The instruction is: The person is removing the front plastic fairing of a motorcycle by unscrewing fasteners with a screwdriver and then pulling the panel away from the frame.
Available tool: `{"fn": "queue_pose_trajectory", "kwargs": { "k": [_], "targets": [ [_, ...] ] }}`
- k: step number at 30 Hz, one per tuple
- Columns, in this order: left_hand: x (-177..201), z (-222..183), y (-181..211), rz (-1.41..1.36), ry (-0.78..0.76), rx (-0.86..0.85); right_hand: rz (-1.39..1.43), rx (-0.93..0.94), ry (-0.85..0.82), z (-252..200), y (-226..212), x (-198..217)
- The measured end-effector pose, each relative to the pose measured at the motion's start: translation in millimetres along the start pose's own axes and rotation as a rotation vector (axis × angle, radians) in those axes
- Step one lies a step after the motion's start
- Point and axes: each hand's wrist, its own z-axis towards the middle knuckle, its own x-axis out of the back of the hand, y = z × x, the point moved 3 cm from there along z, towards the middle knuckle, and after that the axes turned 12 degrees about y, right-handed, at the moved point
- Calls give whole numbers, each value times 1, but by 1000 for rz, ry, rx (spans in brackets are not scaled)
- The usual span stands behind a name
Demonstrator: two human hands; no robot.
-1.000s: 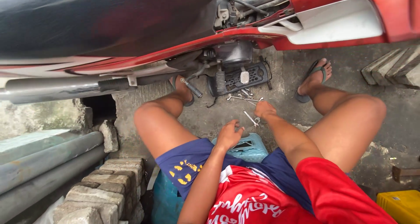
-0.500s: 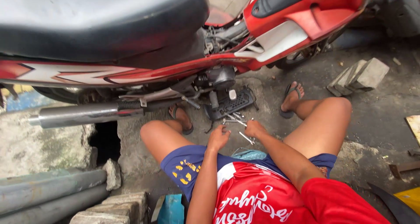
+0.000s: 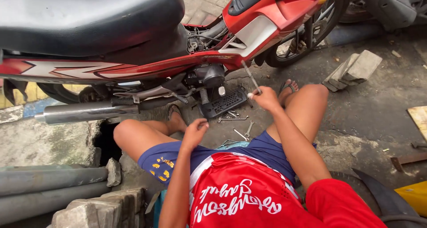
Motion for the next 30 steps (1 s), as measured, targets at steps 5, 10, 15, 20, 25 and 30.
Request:
{"fn": "queue_pose_trajectory", "kwargs": {
  "k": [5, 10, 15, 20, 25, 30],
  "targets": [
    [62, -4, 122, -126, 114, -258, 413, -92, 204, 17, 37, 2],
    [120, -36, 229, -172, 186, -478, 733, -186, 114, 13, 16, 3],
    [171, -66, 282, -117, 200, -698, 789, -183, 90, 16, 18, -2],
    [189, -77, 329, -44, 130, -767, 900, -150, 121, 19, 22, 8],
    [163, -28, 379, 40, 38, -769, 910, -149, 148, 18, 19, 27],
    [77, 77, 408, 186, -151, -818, 880, -110, 214, 32, 37, 31]
  ]
}}
